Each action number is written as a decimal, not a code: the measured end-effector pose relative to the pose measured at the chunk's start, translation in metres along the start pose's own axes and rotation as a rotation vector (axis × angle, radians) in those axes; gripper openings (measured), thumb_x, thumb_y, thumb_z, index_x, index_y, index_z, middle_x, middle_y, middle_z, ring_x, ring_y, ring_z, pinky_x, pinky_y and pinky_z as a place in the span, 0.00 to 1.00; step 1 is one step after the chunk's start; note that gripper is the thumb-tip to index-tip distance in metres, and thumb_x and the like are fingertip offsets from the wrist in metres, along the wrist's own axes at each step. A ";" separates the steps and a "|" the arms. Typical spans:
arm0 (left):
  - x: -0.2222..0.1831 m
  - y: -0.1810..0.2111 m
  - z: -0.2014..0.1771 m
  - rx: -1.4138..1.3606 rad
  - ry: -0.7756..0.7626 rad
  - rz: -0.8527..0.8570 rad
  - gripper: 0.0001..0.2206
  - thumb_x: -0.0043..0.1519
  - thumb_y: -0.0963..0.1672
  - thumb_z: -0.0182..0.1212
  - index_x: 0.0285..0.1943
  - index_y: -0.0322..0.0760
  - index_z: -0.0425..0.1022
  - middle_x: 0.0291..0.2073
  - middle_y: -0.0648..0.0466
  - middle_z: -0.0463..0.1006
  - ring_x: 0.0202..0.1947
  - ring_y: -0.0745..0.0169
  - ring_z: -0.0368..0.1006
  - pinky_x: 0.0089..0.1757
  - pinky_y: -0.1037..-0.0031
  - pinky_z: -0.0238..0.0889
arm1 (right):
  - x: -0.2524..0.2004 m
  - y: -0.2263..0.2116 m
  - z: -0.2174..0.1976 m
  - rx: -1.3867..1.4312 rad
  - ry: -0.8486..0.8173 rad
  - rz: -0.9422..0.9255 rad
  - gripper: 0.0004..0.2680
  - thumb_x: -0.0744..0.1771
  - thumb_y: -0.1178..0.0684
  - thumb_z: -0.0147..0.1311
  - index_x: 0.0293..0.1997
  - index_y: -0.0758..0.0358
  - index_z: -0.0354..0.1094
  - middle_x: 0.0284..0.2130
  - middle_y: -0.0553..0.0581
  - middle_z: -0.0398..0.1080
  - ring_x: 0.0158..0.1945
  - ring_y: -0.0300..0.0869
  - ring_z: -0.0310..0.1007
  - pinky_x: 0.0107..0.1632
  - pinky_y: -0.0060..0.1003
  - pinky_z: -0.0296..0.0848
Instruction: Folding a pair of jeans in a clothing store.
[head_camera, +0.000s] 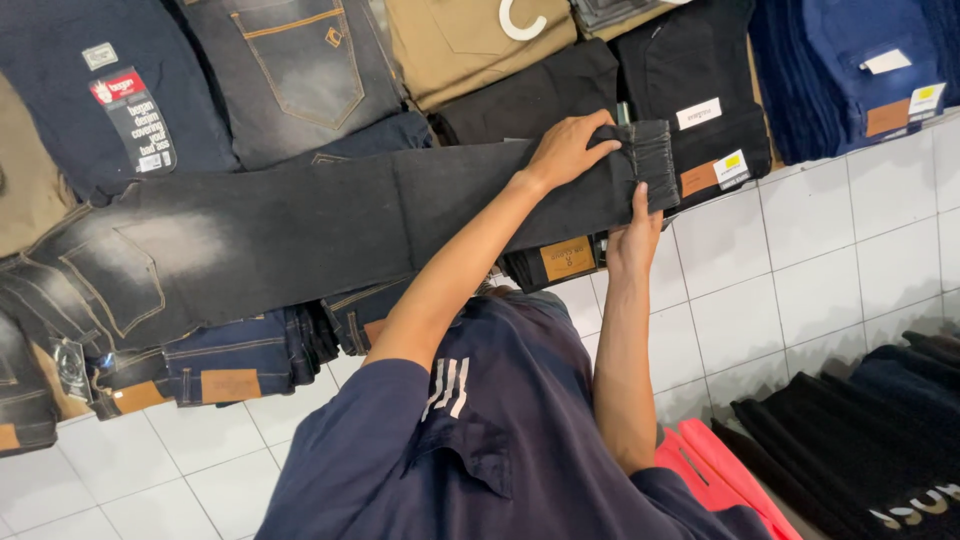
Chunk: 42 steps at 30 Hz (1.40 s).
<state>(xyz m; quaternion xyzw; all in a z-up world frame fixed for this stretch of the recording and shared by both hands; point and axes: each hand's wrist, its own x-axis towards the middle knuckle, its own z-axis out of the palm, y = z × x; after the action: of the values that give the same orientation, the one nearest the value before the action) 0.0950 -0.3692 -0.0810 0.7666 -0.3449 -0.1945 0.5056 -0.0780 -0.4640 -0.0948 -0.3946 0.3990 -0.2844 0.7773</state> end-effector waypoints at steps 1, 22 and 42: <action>-0.003 0.001 -0.004 0.047 -0.017 -0.015 0.10 0.64 0.48 0.63 0.50 0.45 0.73 0.44 0.45 0.83 0.50 0.38 0.79 0.49 0.52 0.71 | -0.002 -0.001 0.000 0.043 0.034 0.022 0.12 0.70 0.51 0.60 0.59 0.59 0.68 0.47 0.64 0.77 0.50 0.53 0.82 0.53 0.51 0.84; -0.111 0.002 -0.162 0.440 0.096 -0.027 0.13 0.70 0.51 0.58 0.38 0.41 0.72 0.26 0.45 0.79 0.33 0.42 0.79 0.36 0.58 0.71 | 0.017 0.001 -0.012 0.137 0.078 0.122 0.16 0.70 0.50 0.63 0.64 0.55 0.62 0.54 0.68 0.72 0.57 0.56 0.77 0.59 0.59 0.79; -0.288 -0.063 -0.321 1.049 0.538 -0.126 0.20 0.72 0.51 0.69 0.30 0.42 0.71 0.19 0.48 0.69 0.27 0.45 0.72 0.37 0.61 0.64 | 0.022 0.001 -0.009 0.133 0.090 0.113 0.11 0.68 0.51 0.65 0.54 0.55 0.69 0.47 0.64 0.77 0.52 0.52 0.81 0.56 0.55 0.83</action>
<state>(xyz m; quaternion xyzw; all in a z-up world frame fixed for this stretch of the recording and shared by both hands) 0.1256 0.0609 -0.0200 0.9554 -0.2087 0.1733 0.1165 -0.0744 -0.4839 -0.1074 -0.3060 0.4352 -0.2836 0.7978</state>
